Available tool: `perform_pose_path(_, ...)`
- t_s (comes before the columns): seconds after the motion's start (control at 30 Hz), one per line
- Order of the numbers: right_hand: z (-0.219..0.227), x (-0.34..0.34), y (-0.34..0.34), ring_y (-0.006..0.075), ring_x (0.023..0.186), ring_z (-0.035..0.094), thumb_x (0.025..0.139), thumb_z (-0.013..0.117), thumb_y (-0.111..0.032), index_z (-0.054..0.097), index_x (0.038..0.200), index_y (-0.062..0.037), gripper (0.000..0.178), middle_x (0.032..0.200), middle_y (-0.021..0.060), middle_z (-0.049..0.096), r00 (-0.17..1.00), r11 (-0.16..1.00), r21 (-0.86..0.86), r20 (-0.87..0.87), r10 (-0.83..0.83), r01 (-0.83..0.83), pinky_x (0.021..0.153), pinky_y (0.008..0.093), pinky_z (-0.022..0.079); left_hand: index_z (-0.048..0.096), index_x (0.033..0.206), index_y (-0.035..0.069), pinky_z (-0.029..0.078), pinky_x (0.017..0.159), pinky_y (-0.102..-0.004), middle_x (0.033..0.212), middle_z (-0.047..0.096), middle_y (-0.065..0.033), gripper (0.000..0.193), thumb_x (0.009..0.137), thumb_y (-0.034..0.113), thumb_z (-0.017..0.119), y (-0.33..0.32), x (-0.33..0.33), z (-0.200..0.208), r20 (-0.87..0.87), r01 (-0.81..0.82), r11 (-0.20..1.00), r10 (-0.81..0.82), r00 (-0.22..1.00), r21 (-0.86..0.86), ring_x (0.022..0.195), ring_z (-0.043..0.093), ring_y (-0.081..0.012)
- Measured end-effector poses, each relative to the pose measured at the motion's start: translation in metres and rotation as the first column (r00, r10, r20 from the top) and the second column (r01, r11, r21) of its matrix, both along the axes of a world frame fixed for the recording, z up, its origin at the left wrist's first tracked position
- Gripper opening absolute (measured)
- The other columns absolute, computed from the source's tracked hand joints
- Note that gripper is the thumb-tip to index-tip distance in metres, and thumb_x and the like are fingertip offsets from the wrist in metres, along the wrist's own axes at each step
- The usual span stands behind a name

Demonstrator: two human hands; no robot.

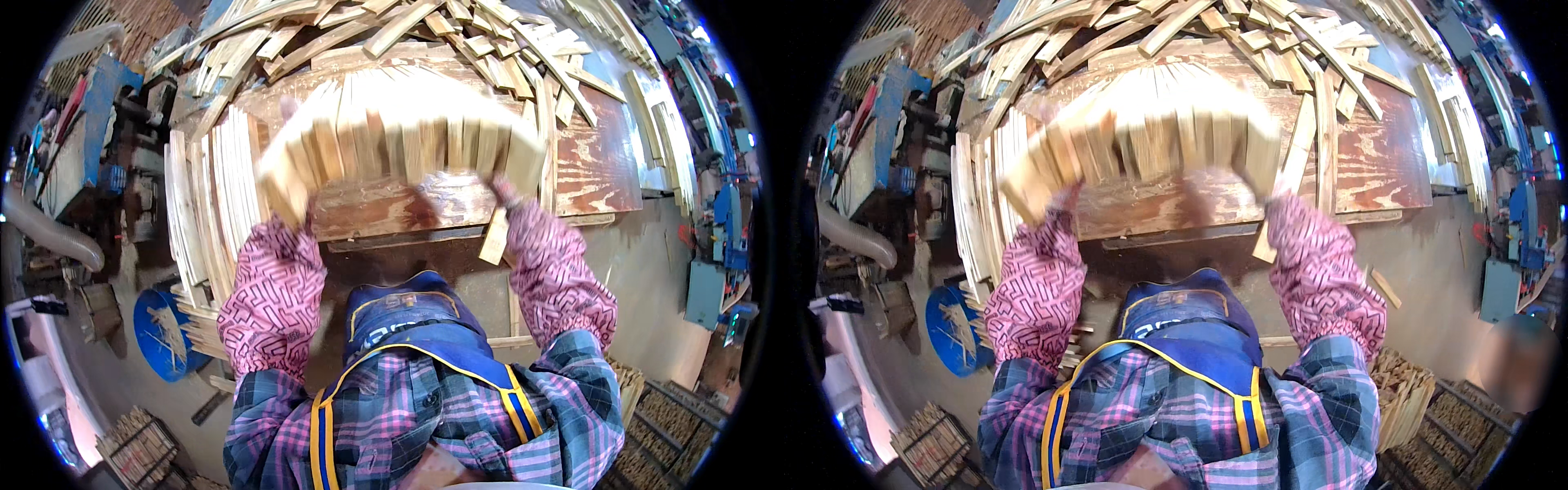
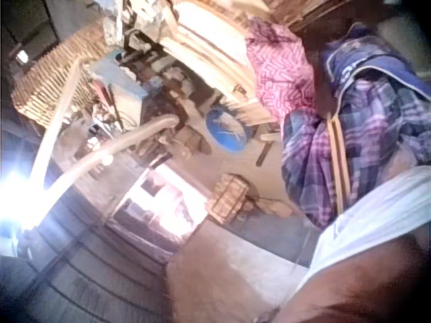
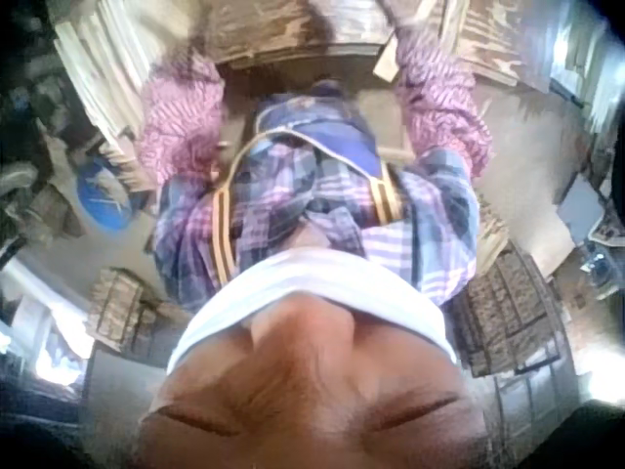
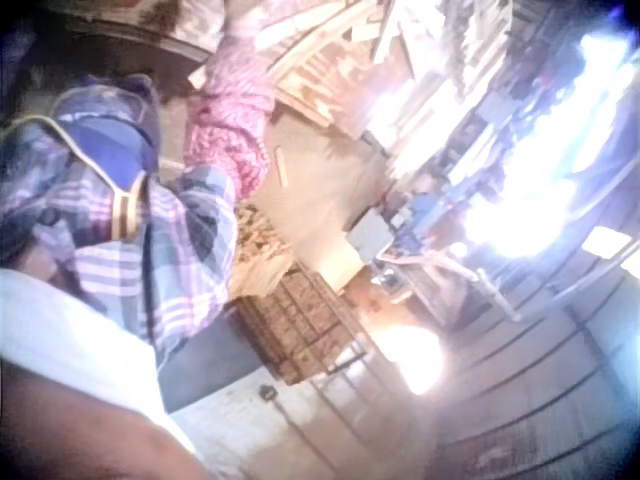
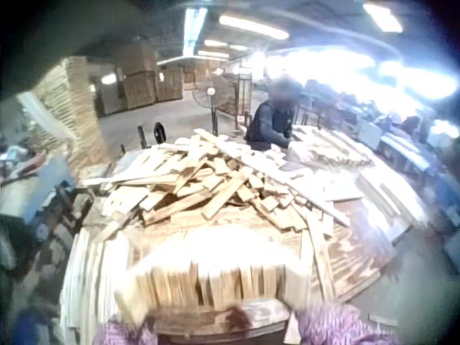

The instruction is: The person sorts through a large pile of wooden planks and strips on a workbench. They repeatedly pick up individual pieces, inspect them, and place them into a neat stack on the left side of the table. The person wears pink patterned gloves and a blue apron while working in a cluttered workshop environment.

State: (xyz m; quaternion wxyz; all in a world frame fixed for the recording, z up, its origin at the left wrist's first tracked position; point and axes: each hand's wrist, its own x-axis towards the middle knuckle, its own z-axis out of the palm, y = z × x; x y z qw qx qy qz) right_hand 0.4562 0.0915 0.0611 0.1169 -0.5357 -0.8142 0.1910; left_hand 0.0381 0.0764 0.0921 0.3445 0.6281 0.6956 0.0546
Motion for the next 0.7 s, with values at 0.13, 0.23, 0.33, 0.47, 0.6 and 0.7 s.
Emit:
perform_pose_path(0.13,0.013,-0.024,-0.100,0.0267,0.138,0.035,0.100,0.043,-0.042,0.024,0.153,-0.0028,0.069,0.155,0.0153,0.031,0.778,0.985,-0.131,-0.606,-0.167,0.110,0.115,0.0372,0.030,0.032,0.150,0.013,0.038,0.109,-0.0437,0.153,0.035,-0.0132,0.062,0.099,0.046,0.043,-0.065,0.025,-0.075,-0.125,-0.025,0.993,0.010,0.992,-0.118,0.136,0.038,-0.0250)
perform_pose_path(0.23,-0.033,-0.008,-0.104,0.0256,0.149,0.021,0.100,0.038,-0.048,0.015,0.157,-0.0037,0.076,0.163,0.0139,0.018,0.980,0.961,-0.229,0.157,-0.123,0.157,0.122,0.0373,0.020,0.024,0.154,0.011,0.034,0.114,-0.0446,0.158,0.028,-0.0139,0.062,0.102,0.043,0.038,-0.088,0.049,-0.118,-0.230,-0.008,0.987,-0.029,0.973,-0.158,0.143,0.031,-0.0246)
perform_pose_path(0.33,-0.054,0.009,-0.087,0.0244,0.151,0.017,0.092,0.052,-0.034,0.016,0.157,-0.0038,0.079,0.164,0.0140,0.015,0.468,0.952,-0.220,0.832,0.297,-0.212,0.122,0.0366,0.018,0.020,0.156,0.010,0.030,0.118,-0.0444,0.161,0.025,-0.0148,0.063,0.103,0.041,0.035,-0.089,0.057,-0.134,-0.367,0.111,0.983,-0.158,0.917,-0.147,0.146,0.029,-0.0256)
perform_pose_path(0.47,-0.060,0.011,-0.074,0.0277,0.147,0.028,0.088,0.056,-0.023,0.020,0.156,-0.0078,0.079,0.160,0.0178,0.027,0.612,0.935,-0.309,0.711,0.347,-0.173,0.119,0.0378,0.027,0.023,0.156,0.010,0.029,0.118,-0.0430,0.157,0.035,-0.0161,0.065,0.100,0.039,0.039,-0.105,0.069,-0.098,-0.478,0.159,0.976,-0.210,0.853,-0.146,0.142,0.039,-0.0303)
perform_pose_path(0.6,-0.024,0.014,-0.070,0.0307,0.139,0.042,0.087,0.058,-0.019,0.034,0.152,-0.0107,0.070,0.147,0.0175,0.047,0.945,0.891,-0.401,0.316,-0.083,0.212,0.115,0.0382,0.035,0.033,0.152,0.015,0.041,0.107,-0.0423,0.143,0.050,-0.0172,0.062,0.095,0.032,0.052,-0.156,0.109,-0.042,-0.089,-0.064,0.995,0.057,0.994,-0.072,0.129,0.052,-0.0283)
perform_pose_path(0.7,-0.067,0.054,-0.114,0.0310,0.134,0.047,0.088,0.060,-0.019,0.042,0.148,-0.0100,0.063,0.141,0.0161,0.054,0.941,0.930,-0.186,-0.056,-0.333,0.317,0.113,0.0375,0.037,0.041,0.149,0.015,0.049,0.098,-0.0371,0.128,0.063,-0.0160,0.064,0.090,0.029,0.064,-0.248,0.163,-0.093,0.067,0.181,0.964,-0.171,0.983,-0.196,0.113,0.064,-0.0250)
